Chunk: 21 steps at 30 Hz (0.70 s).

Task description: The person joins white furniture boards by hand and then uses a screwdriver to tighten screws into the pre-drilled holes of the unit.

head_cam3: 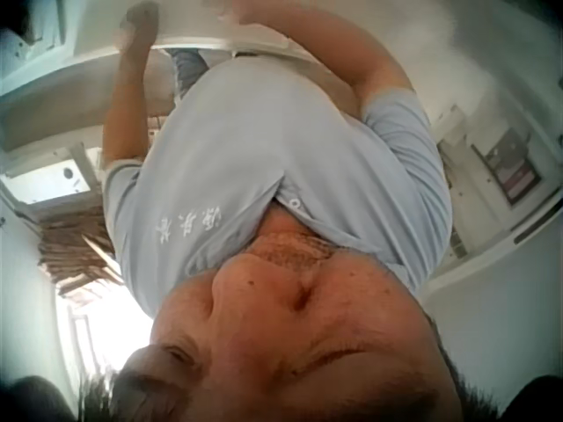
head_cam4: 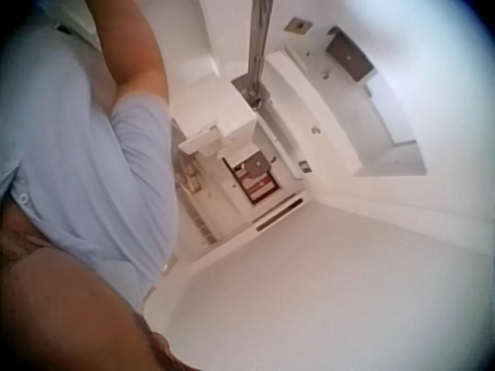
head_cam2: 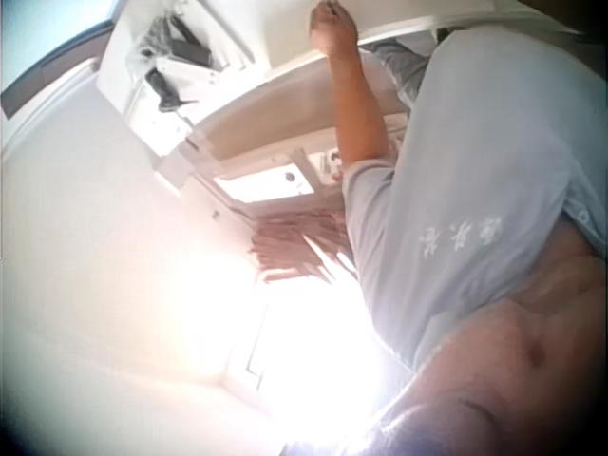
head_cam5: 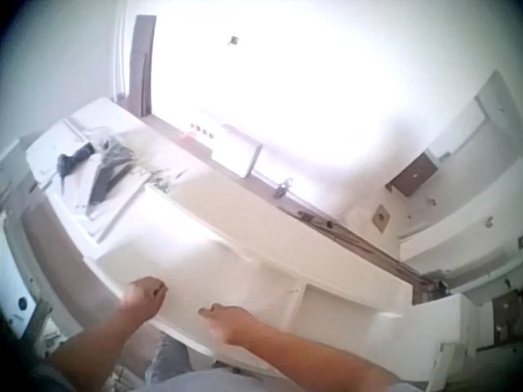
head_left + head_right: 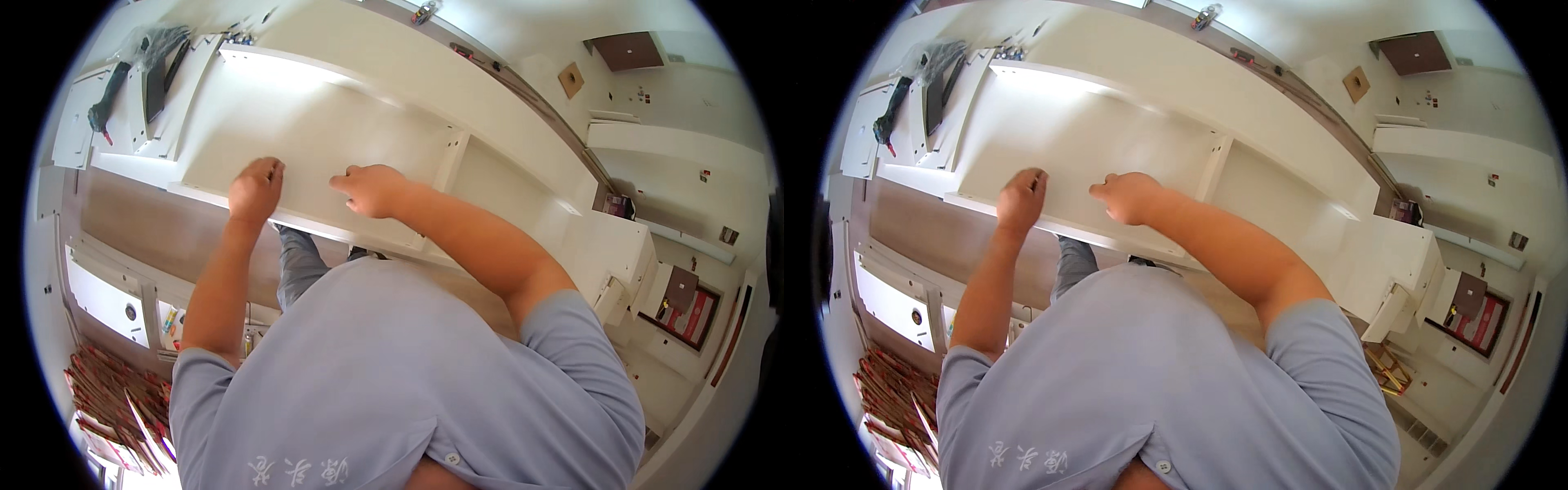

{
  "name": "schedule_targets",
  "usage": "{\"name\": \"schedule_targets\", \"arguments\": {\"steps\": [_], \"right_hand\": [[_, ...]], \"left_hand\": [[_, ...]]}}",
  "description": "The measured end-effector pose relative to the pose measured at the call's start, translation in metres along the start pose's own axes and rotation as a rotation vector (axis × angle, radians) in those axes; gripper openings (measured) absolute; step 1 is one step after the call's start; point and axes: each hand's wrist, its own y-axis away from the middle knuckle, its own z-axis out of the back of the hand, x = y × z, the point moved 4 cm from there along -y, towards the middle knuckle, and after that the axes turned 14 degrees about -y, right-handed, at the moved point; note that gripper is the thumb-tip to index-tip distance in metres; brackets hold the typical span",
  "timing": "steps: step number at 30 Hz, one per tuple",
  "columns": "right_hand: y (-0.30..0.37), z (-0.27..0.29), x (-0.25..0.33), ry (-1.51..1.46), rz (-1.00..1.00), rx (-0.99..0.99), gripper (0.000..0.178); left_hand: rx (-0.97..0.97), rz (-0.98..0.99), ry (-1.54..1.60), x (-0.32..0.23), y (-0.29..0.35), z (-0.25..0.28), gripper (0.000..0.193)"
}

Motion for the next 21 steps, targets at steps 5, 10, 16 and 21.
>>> {"name": "schedule_targets", "arguments": {"steps": [5,10,16,21], "right_hand": [[-0.013,-0.048,0.005,0.036,-0.109,0.071,0.032],[-0.022,-0.034,-0.016,-0.632,0.110,0.348,0.042],[-0.030,-0.023,0.011,0.090,-0.077,0.213,0.036],[-0.034,-0.030,0.014,0.293,-0.094,0.066,0.027]], "left_hand": [[-0.154,-0.001,0.068,0.002,0.004,0.008,0.013],[-0.170,0.004,0.043,0.005,0.005,0.008,0.012],[-0.108,0.007,0.035,0.005,0.004,0.009,0.014],[-0.021,0.041,-0.014,0.005,0.002,0.007,0.016]]}}
